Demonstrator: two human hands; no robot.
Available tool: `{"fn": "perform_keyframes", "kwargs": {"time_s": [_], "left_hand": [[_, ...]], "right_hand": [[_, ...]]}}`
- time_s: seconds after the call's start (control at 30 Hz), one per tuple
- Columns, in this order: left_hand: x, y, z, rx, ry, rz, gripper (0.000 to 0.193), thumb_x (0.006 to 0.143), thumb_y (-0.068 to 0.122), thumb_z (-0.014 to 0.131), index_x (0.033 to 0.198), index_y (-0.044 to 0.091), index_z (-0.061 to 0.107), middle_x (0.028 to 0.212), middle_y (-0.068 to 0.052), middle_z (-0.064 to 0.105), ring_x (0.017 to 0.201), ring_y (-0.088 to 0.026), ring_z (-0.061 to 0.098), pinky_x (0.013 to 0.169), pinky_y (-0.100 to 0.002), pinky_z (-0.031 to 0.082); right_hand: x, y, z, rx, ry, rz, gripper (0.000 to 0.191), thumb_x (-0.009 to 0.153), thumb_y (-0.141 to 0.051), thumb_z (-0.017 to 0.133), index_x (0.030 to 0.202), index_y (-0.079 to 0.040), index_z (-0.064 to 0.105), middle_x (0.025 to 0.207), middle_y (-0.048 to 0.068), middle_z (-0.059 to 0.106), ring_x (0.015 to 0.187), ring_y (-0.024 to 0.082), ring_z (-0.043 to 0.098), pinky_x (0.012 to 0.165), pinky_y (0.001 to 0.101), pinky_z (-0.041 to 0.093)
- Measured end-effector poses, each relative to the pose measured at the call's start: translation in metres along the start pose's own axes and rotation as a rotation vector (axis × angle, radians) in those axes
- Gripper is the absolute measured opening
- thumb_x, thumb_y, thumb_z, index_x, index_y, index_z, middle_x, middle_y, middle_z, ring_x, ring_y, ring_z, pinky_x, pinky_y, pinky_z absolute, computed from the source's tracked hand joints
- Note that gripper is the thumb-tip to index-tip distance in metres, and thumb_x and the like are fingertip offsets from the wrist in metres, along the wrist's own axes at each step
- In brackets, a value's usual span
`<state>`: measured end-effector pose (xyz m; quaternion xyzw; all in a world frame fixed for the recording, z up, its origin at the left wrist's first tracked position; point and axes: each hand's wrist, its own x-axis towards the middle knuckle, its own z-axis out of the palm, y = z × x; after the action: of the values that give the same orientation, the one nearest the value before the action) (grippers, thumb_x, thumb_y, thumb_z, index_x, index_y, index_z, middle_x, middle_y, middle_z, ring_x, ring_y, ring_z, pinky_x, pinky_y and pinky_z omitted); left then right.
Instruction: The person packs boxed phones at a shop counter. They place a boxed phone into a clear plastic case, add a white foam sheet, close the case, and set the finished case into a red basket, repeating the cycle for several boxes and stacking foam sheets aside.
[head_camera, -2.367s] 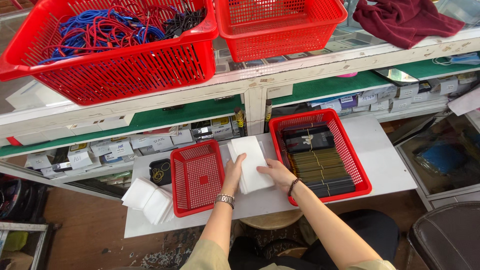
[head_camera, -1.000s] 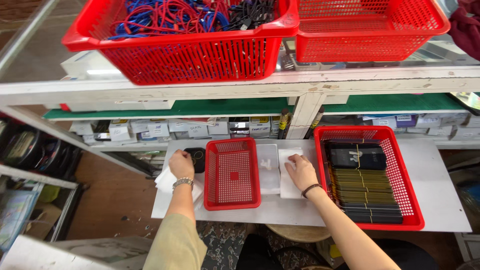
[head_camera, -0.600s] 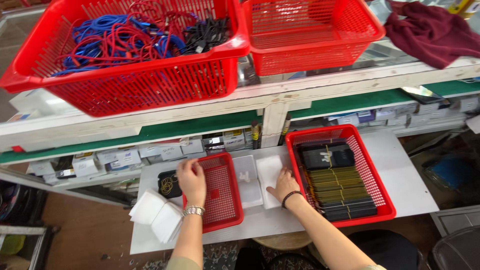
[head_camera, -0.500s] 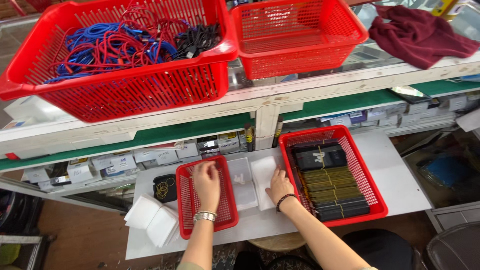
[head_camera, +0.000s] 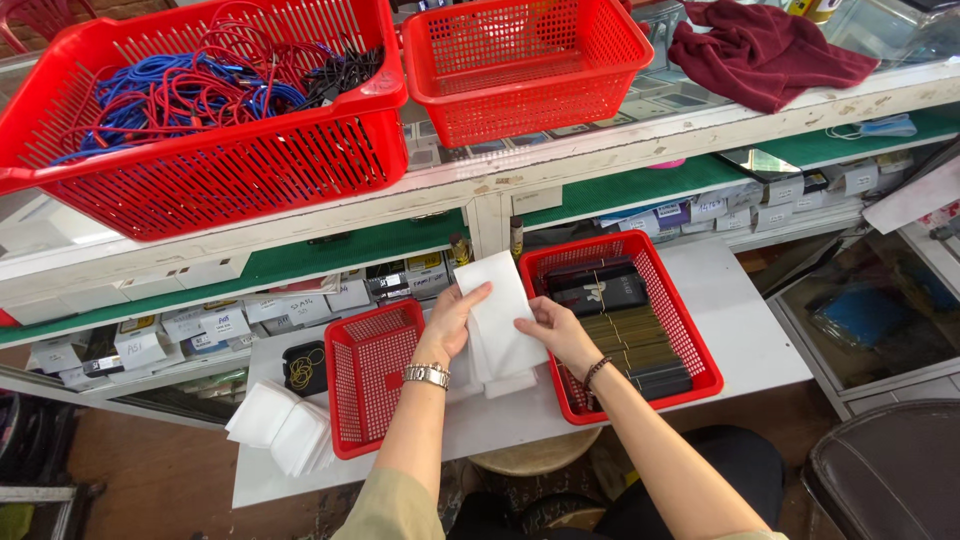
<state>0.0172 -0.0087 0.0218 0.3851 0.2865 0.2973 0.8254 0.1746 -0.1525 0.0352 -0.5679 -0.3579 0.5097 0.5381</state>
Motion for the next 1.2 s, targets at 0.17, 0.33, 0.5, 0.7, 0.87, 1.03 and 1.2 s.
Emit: {"fn": "perform_keyframes", "kwargs": {"time_s": [0.17, 0.33, 0.5, 0.7, 0.87, 1.03, 1.2], "left_hand": [[-0.006, -0.005, 0.002, 0.01, 0.267, 0.065, 0.034, 0.092, 0.011, 0.072, 0.122, -0.003, 0.064, 0.12, -0.014, 0.071, 0.108, -0.024, 0.069, 0.094, -0.037, 0.055], [-0.005, -0.036, -0.024, 0.061, 0.355, 0.217, 0.037, 0.094, 0.013, 0.065, 0.126, -0.006, 0.062, 0.125, -0.015, 0.07, 0.112, -0.025, 0.066, 0.095, -0.037, 0.052], [-0.008, -0.05, -0.018, 0.761, 0.677, 0.529, 0.057, 0.096, 0.013, 0.075, 0.139, -0.015, 0.05, 0.135, -0.03, 0.055, 0.126, -0.042, 0.049, 0.104, -0.049, 0.039], [0.003, -0.02, 0.015, 0.098, 0.071, 0.156, 0.045, 0.092, 0.02, 0.071, 0.131, -0.001, 0.063, 0.128, -0.012, 0.07, 0.114, -0.022, 0.066, 0.098, -0.037, 0.051], [0.012, -0.027, 0.015, 0.172, 0.128, 0.073, 0.041, 0.089, 0.018, 0.076, 0.122, -0.004, 0.068, 0.114, -0.01, 0.075, 0.099, -0.02, 0.071, 0.086, -0.036, 0.057], [-0.006, -0.039, 0.008, 0.479, -0.002, 0.09, 0.037, 0.089, 0.023, 0.074, 0.119, 0.002, 0.074, 0.112, -0.003, 0.078, 0.099, -0.012, 0.072, 0.086, -0.029, 0.056], [-0.018, -0.038, 0.017, 0.83, -0.239, -0.203, 0.037, 0.088, 0.026, 0.076, 0.115, 0.001, 0.074, 0.104, -0.009, 0.078, 0.09, -0.016, 0.072, 0.081, -0.031, 0.057]], "right_hand": [[-0.002, 0.029, 0.005, -0.12, 0.11, 0.038, 0.024, 0.093, -0.014, 0.07, 0.11, 0.001, 0.063, 0.099, 0.007, 0.076, 0.09, 0.011, 0.068, 0.081, 0.0252, 0.055], [0.0, 0.04, -0.009, -0.093, 0.376, 0.107, 0.02, 0.097, -0.013, 0.065, 0.113, -0.002, 0.06, 0.095, 0.01, 0.076, 0.084, 0.013, 0.067, 0.073, 0.0296, 0.054], [-0.006, 0.033, -0.022, 0.172, 0.181, 0.19, 0.022, 0.097, -0.014, 0.062, 0.115, -0.003, 0.057, 0.099, 0.007, 0.076, 0.087, 0.011, 0.072, 0.076, 0.0288, 0.06], [-0.003, 0.037, -0.012, 0.17, 0.006, 0.188, 0.022, 0.097, -0.015, 0.064, 0.116, -0.004, 0.057, 0.102, 0.008, 0.073, 0.088, 0.012, 0.068, 0.073, 0.0309, 0.055], [0.009, 0.032, 0.001, 0.278, -0.032, 0.104, 0.029, 0.096, -0.014, 0.065, 0.12, -0.001, 0.057, 0.106, 0.009, 0.073, 0.094, 0.013, 0.069, 0.082, 0.029, 0.057], [0.013, 0.001, -0.013, -0.379, 0.243, -0.197, 0.039, 0.095, -0.019, 0.07, 0.128, -0.003, 0.056, 0.112, 0.01, 0.069, 0.1, 0.017, 0.064, 0.086, 0.0317, 0.054], [0.016, -0.021, -0.049, -0.492, -0.049, -0.176, 0.025, 0.098, -0.021, 0.066, 0.115, -0.003, 0.071, 0.099, 0.01, 0.077, 0.094, 0.02, 0.07, 0.086, 0.0347, 0.057]]}}
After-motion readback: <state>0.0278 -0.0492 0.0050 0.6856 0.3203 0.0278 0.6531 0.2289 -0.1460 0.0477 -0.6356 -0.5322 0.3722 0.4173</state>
